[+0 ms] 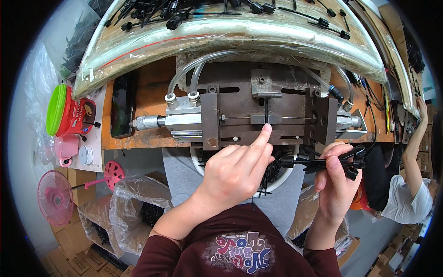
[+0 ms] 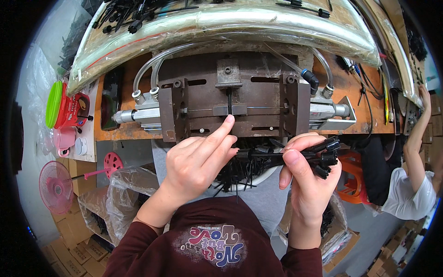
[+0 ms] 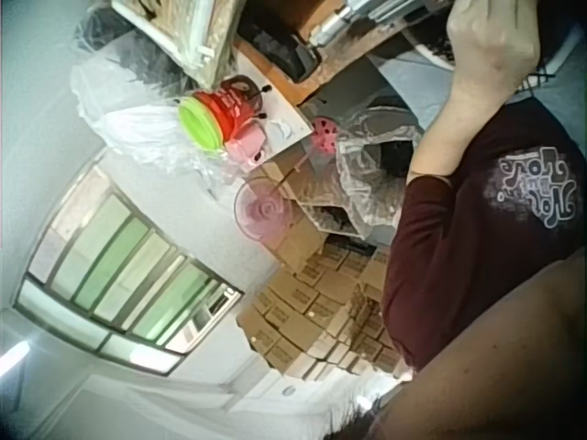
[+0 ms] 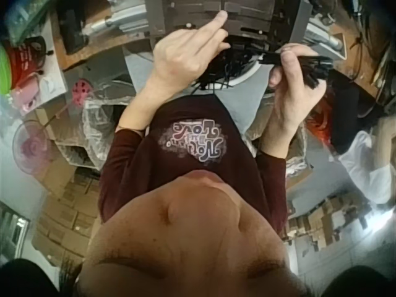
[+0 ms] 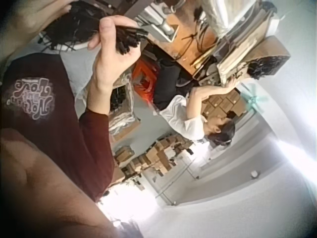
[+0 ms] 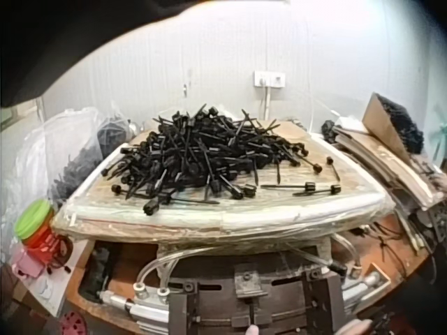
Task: Assembling small plastic parts using a pneumatic clamping machine on a workshop table.
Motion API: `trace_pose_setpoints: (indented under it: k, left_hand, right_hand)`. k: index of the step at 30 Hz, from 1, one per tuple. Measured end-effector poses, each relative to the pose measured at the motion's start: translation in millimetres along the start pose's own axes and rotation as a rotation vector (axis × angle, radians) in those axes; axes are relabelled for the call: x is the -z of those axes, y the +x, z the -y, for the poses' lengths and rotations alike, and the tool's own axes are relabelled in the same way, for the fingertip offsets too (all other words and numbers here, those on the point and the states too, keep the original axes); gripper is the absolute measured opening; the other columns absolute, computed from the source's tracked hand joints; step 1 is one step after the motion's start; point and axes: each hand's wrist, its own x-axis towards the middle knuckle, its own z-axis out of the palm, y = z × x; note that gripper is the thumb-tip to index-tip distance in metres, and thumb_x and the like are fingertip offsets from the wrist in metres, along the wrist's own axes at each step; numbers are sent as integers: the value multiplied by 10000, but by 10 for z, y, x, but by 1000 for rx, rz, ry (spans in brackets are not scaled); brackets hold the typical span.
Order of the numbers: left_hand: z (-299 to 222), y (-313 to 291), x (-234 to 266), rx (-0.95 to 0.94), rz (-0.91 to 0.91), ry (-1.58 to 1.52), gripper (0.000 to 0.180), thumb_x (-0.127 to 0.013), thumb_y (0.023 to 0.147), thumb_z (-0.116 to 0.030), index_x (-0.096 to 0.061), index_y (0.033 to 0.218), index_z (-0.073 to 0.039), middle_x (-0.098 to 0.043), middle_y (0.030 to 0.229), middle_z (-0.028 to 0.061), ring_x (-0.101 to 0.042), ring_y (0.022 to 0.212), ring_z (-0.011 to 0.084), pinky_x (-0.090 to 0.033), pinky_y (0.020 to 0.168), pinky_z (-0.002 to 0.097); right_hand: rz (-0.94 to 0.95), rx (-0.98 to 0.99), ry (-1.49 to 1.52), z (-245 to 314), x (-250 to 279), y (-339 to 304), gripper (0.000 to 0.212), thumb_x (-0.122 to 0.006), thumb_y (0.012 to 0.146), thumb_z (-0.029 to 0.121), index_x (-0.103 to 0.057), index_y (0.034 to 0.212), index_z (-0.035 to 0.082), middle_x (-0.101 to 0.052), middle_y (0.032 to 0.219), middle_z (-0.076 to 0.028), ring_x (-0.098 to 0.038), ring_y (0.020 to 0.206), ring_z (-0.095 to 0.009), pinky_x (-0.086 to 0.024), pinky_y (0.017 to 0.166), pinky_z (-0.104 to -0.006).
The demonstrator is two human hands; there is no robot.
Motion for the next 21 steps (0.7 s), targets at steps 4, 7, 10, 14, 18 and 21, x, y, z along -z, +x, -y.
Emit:
trace_pose_setpoints:
  k: [4, 7, 10, 14, 18, 21]
  left_hand:
    - [-13, 40, 7, 26, 26, 25, 256, -796, 740, -147, -696, 934, -13, -693, 1169, 122, -640, 631, 150, -498, 566, 256]
    - [-8, 50, 3, 38, 21, -1, 256, -800, 736, -153, -697, 929, -20, -695, 1166, 115, -625, 610, 150, -489, 555, 257]
    - [-16, 65, 48, 53, 57, 9, 257, -801, 732, -158, -697, 927, -27, -695, 1166, 113, -603, 583, 153, -476, 545, 258]
    - [-16, 85, 22, 44, 48, -8, 255, -798, 730, -159, -694, 926, -32, -695, 1167, 111, -589, 567, 154, -464, 537, 259]
    - [-38, 128, 159, 107, 126, -163, 341, -814, 698, -123, -705, 1006, -27, -691, 1175, 123, -662, 684, 178, -529, 628, 275]
    - [-87, 146, 280, 125, 90, -596, 496, -837, 660, -74, -699, 1133, -15, -696, 1152, 146, -713, 855, 234, -579, 772, 321]
  right_hand:
    - [7, 8, 19, -16, 8, -7, 131, -689, 843, 4, -581, 901, -43, -600, 874, -146, -507, 453, -108, -414, 414, -207]
    - [6, -7, 26, -20, 10, -22, 124, -676, 851, 5, -573, 903, -41, -597, 870, -148, -495, 450, -102, -408, 409, -198]
    - [9, -26, 49, -14, 7, -25, 124, -674, 851, 6, -571, 902, -42, -595, 867, -145, -493, 456, -98, -403, 401, -196]
    - [2, -72, 99, -11, 10, -12, 104, -670, 855, 2, -582, 898, -34, -599, 858, -136, -499, 464, -96, -406, 391, -203]
    - [7, -146, 151, -5, 2, -21, 97, -671, 857, -8, -598, 917, -31, -619, 839, -130, -508, 468, -104, -409, 396, -208]
    - [33, -200, 207, 0, 2, -41, 115, -687, 846, -8, -602, 921, -31, -629, 839, -137, -522, 459, -112, -426, 394, -208]
